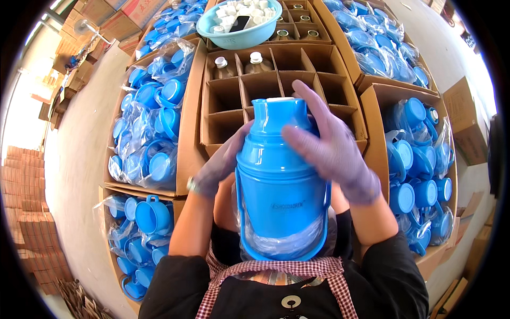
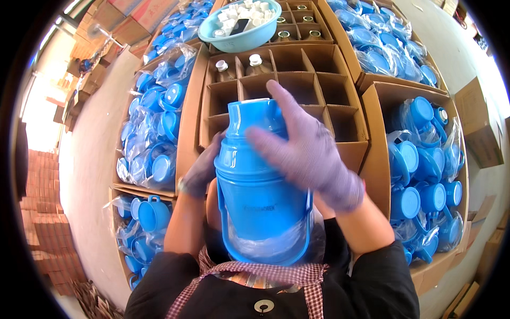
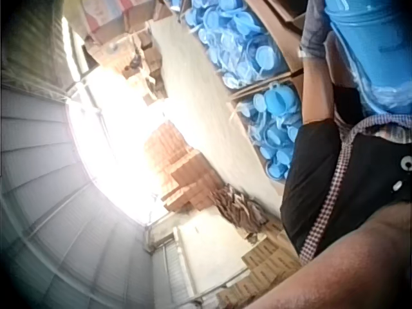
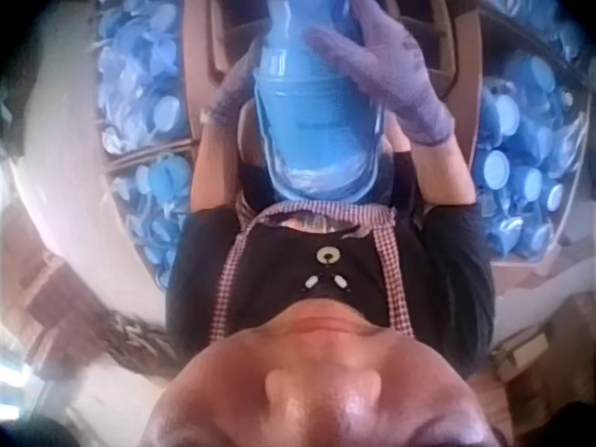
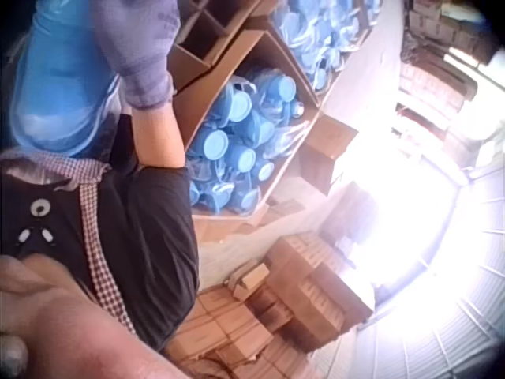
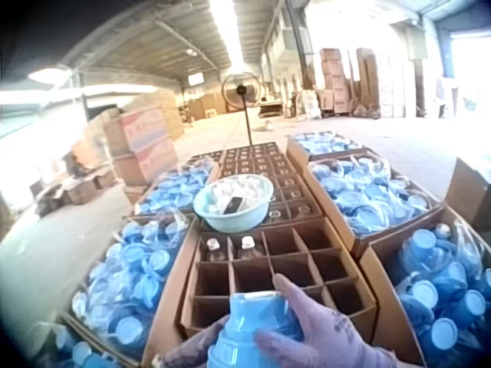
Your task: The person inserts a metal flask into a blue plastic container, attaches a lid, and places the assembled unit into a clear plastic bag.
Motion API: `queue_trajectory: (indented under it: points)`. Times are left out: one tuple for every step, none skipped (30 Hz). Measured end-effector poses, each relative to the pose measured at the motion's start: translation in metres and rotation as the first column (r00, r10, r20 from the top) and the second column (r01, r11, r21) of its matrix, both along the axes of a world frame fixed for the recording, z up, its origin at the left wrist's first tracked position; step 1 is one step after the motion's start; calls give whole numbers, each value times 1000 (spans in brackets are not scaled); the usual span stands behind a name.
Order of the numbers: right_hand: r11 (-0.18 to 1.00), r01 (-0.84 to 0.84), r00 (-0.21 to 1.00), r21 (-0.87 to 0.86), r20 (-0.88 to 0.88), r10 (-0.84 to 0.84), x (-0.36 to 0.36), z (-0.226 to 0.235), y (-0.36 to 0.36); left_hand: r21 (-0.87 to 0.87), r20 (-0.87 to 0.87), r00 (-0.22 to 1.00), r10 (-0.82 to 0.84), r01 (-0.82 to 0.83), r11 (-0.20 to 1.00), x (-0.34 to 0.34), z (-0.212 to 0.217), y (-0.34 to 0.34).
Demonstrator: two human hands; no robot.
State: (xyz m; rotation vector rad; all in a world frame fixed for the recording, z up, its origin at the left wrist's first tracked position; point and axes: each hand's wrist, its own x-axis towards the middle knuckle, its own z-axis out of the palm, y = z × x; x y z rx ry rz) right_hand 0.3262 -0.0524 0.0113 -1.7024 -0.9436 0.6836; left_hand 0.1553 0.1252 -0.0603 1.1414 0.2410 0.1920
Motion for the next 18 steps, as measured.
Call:
queue_trajectory:
  points:
    - [996, -36, 934, 86, 358, 2, -17, 26, -16, -149, 4, 998, -57, 57, 987, 5, -8, 4]
    - [963, -126, 932, 238, 361, 33, -37, 52, -23, -241, 12, 996, -85, 86, 967, 11, -16, 4]
    - [935, -322, 916, 147, 299, 268, -45, 76, -35, -301, 34, 994, -106, 111, 947, 18, -19, 0]
    - [910, -353, 886, 215, 391, 251, -44, 95, -45, -340, 55, 990, -127, 138, 930, 28, -20, -6]
    - [876, -395, 847, 277, 478, 231, -39, 114, -55, -369, 74, 989, -125, 144, 918, 38, -21, -17]
    - [843, -434, 773, 316, 611, 169, -33, 127, -51, -376, 80, 992, -100, 123, 919, 40, -23, -20]
    - [817, -459, 684, 350, 726, 73, -27, 143, -51, -376, 96, 992, -82, 112, 920, 44, -21, -24]
    - [752, -554, 646, 356, 754, 119, -23, 156, -46, -374, 108, 992, -68, 104, 921, 46, -17, -25]
    - [653, -670, 639, 353, 722, 266, -15, 162, -36, -362, 122, 991, -58, 99, 927, 47, -12, -30]
    - [540, -774, 607, 330, 630, 485, -13, 165, -28, -353, 136, 990, -43, 89, 931, 47, -7, -33]
    - [496, -816, 569, 296, 563, 600, -24, 169, -30, -334, 151, 988, -31, 80, 939, 43, -2, -39]
    - [546, -807, 564, 224, 564, 603, -45, 177, -48, -316, 178, 983, -39, 94, 944, 46, 5, -51]
    - [530, -827, 533, 187, 557, 637, -68, 176, -52, -276, 169, 985, 33, 15, 961, 23, 9, -53]
    - [572, -804, 548, 164, 580, 603, -81, 176, -58, -210, 172, 979, 112, -75, 975, 2, 16, -55]
    - [636, -761, 569, 129, 604, 558, -95, 179, -72, -134, 182, 969, 170, -147, 980, -16, 28, -64]
    - [690, -718, 583, 91, 621, 525, -109, 180, -80, -43, 194, 951, 240, -237, 971, -39, 40, -73]
    - [757, -645, 628, 102, 635, 450, -118, 178, -94, 78, 226, 926, 302, -326, 942, -64, 57, -90]
    - [825, -556, 649, 95, 671, 360, -122, 180, -106, 177, 259, 907, 331, -382, 907, -91, 71, -112]
